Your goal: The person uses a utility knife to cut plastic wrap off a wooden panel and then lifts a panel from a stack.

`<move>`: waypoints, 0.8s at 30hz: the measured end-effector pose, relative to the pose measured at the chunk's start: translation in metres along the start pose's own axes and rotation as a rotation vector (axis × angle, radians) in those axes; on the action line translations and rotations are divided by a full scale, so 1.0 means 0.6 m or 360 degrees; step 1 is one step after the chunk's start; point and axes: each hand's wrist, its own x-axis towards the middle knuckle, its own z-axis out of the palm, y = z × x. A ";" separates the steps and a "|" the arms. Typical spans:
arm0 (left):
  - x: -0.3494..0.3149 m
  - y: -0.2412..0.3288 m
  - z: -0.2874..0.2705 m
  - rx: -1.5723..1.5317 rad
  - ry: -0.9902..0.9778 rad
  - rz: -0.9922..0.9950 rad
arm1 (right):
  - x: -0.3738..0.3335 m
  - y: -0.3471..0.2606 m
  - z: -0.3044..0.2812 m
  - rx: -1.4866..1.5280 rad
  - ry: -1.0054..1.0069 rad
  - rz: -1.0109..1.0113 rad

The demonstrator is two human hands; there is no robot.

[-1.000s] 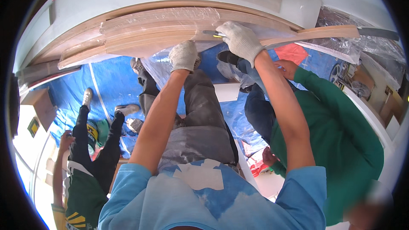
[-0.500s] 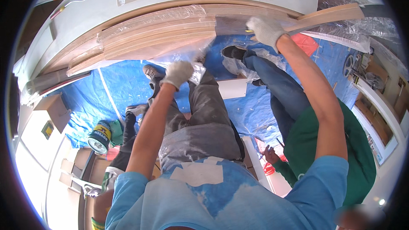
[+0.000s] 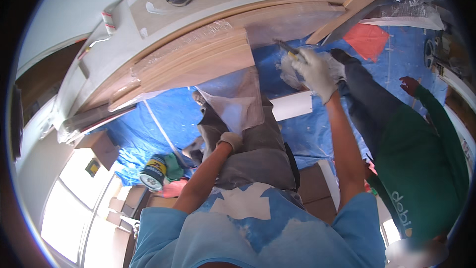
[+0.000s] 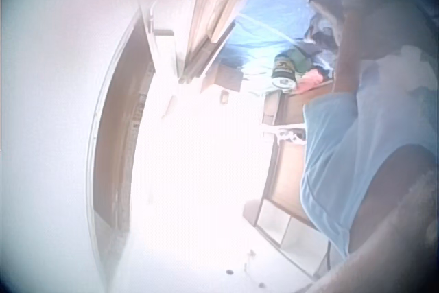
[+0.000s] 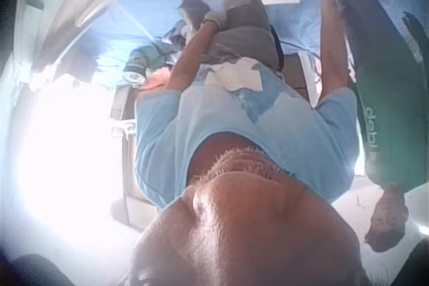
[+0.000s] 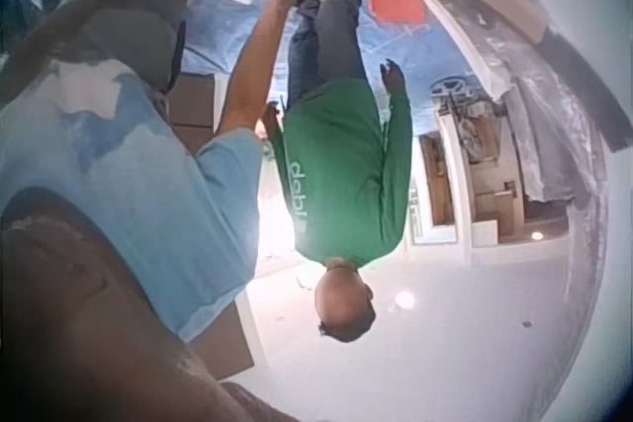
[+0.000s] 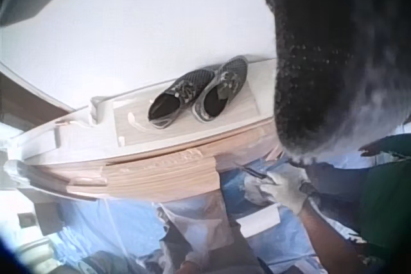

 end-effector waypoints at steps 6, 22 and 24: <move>-0.065 -0.014 -0.129 -0.0260 0.1196 -0.0451 | -0.127 -0.030 0.126 0.1181 -0.0135 0.0636; -0.167 -0.498 -0.286 0.0279 0.1992 -0.0832 | -0.273 -0.111 0.266 0.1302 0.0195 0.0926; -0.171 -0.522 -0.293 0.0441 0.1903 -0.0583 | -0.288 -0.154 0.302 0.1309 0.0275 0.0907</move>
